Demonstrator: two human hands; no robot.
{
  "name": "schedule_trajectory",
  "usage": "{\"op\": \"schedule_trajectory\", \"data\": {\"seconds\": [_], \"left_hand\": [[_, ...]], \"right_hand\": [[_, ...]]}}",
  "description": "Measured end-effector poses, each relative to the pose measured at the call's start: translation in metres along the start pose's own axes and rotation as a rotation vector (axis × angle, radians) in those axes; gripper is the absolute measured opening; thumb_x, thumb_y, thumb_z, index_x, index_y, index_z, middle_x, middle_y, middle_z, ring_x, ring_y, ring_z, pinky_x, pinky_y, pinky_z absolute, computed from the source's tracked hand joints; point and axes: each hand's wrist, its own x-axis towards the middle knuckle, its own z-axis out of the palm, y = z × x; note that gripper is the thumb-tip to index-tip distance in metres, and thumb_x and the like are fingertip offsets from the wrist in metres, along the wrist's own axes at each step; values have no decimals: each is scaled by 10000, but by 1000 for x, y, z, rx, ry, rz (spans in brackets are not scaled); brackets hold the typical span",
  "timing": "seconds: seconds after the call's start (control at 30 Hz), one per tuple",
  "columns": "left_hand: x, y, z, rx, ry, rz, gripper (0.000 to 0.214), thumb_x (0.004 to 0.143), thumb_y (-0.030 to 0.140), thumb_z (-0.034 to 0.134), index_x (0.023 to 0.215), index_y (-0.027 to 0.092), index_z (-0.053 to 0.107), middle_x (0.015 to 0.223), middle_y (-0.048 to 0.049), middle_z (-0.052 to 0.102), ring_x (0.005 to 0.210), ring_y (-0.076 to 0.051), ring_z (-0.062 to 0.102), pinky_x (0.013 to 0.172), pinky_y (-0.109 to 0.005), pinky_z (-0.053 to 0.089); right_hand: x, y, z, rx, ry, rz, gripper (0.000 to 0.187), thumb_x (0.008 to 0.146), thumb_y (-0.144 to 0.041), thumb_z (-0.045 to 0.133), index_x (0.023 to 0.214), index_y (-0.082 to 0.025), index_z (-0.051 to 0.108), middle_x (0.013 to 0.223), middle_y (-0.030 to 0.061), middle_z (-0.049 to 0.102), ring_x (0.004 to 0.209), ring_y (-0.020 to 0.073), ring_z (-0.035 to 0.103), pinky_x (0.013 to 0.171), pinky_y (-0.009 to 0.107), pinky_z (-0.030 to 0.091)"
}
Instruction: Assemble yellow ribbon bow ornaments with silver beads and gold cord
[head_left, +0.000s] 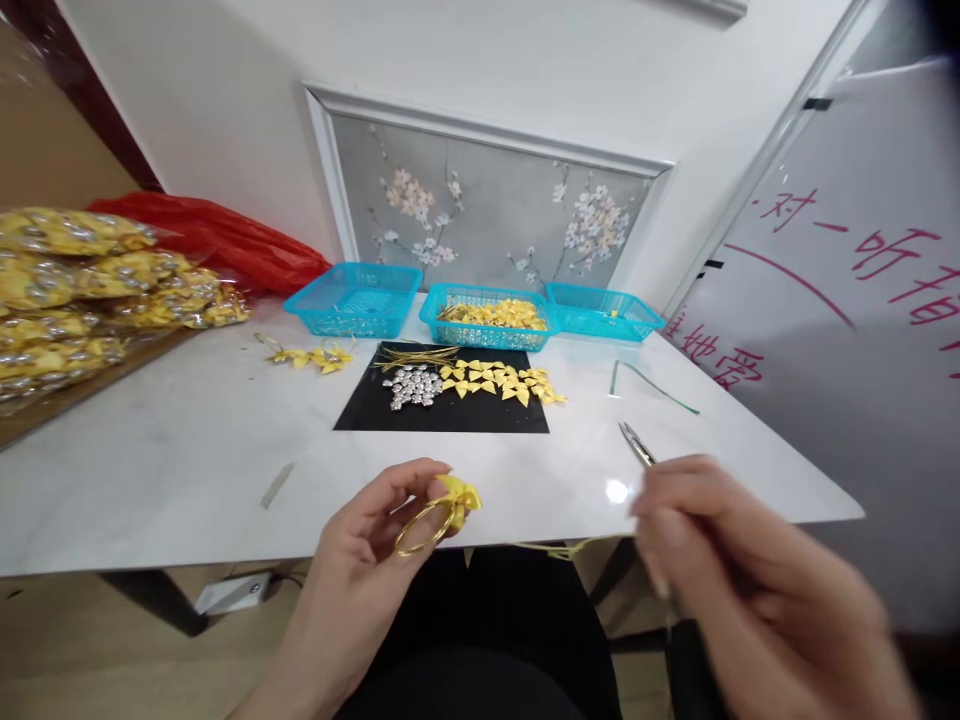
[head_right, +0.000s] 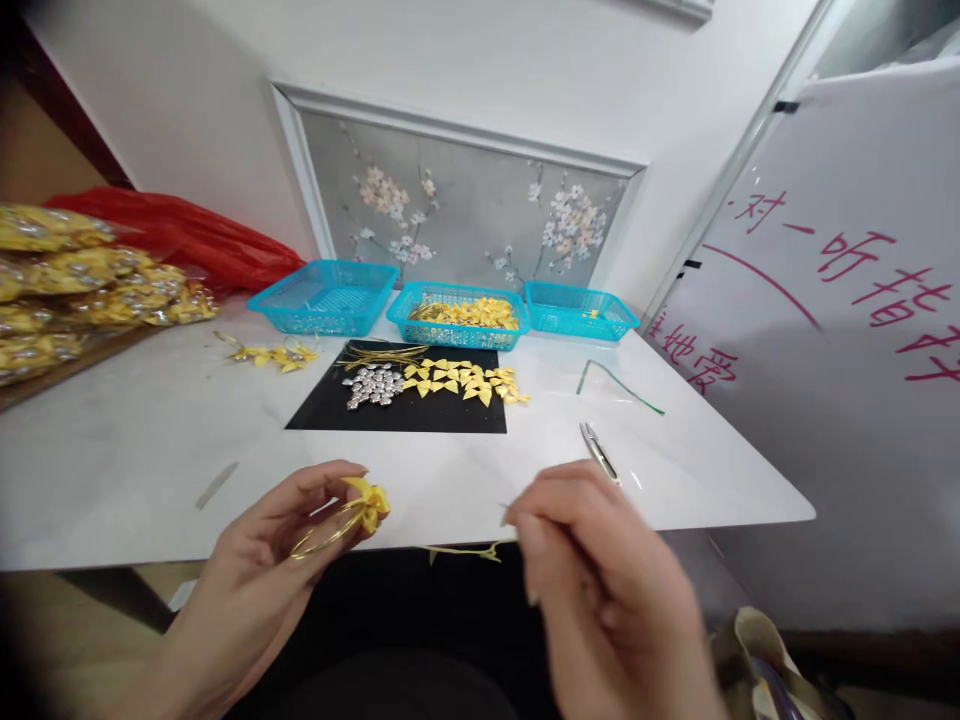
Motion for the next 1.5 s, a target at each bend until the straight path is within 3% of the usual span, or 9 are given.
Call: {"op": "schedule_trajectory", "data": {"seconds": [0.13, 0.27, 0.4, 0.53, 0.67, 0.77, 0.87, 1.07, 1.5], "left_hand": [[-11, 15, 13, -107, 31, -114, 278, 724, 257, 940, 981, 279, 835, 840, 16, 799, 795, -133, 738, 731, -128, 603], [-14, 21, 22, -361, 124, -420, 348, 696, 50, 886, 995, 216, 821, 891, -44, 833, 793, -165, 775, 714, -194, 658], [-12, 21, 29, -436, 275, -523, 275, 767, -56, 745, 909, 169, 813, 911, -81, 840, 801, -185, 795, 713, -231, 680], [-16, 19, 29, -405, 72, -477, 169, 733, 60, 879, 831, 183, 819, 903, -54, 829, 903, -213, 791, 849, -260, 667], [-22, 21, 11, -209, -237, -383, 425, 719, 276, 961, 1117, 277, 813, 1246, -80, 789, 1229, -322, 700, 990, -364, 620], [-25, 27, -6, -7, -162, -212, 570, 723, 479, 940, 1250, 339, 772, 1371, -99, 730, 1333, -365, 629, 985, -377, 622], [-23, 35, -14, 223, -82, -36, 449, 722, 549, 909, 1105, 331, 824, 1255, -101, 765, 1282, -367, 656, 890, -310, 651], [-11, 43, -7, 605, -305, 218, 46, 875, 369, 771, 868, 337, 804, 985, -30, 783, 900, -230, 746, 702, -178, 616], [-16, 39, -4, 485, -314, 120, 75, 826, 231, 761, 792, 291, 792, 938, -43, 765, 823, -215, 744, 693, -189, 630]], "right_hand": [[3, 8, 46, 163, -67, 88, 231, 1067, -210, 503, 1265, -281, 598, 723, -50, 543, 553, 120, 530, 500, 212, 455], [4, 9, 74, 185, -111, 34, 146, 1037, -193, 532, 1075, -220, 671, 880, 14, 638, 694, 129, 625, 620, 229, 529], [6, 8, 86, 77, -35, -76, 83, 980, -143, 606, 1015, -187, 667, 924, 30, 642, 669, 125, 620, 631, 243, 544], [9, 9, 88, 33, 39, -211, 198, 1004, -69, 500, 1010, -166, 673, 914, 52, 629, 784, 155, 669, 721, 261, 568], [16, 6, 75, -27, -50, -207, 207, 1028, -92, 476, 997, -177, 663, 909, 44, 628, 745, 153, 655, 669, 262, 540], [21, 0, 62, -135, -205, -132, 235, 1043, -120, 437, 936, -178, 638, 900, 50, 621, 705, 166, 633, 644, 296, 509], [24, -6, 55, -219, -338, -96, 260, 1019, -93, 408, 919, -173, 634, 900, 58, 612, 692, 181, 613, 621, 319, 468], [25, -9, 51, -189, -420, -81, 272, 994, -65, 410, 906, -164, 647, 896, 55, 596, 683, 177, 589, 612, 327, 433], [25, -10, 46, 73, -423, 52, 203, 1008, -107, 525, 870, -169, 661, 834, 12, 617, 702, 118, 565, 601, 247, 397]]}}
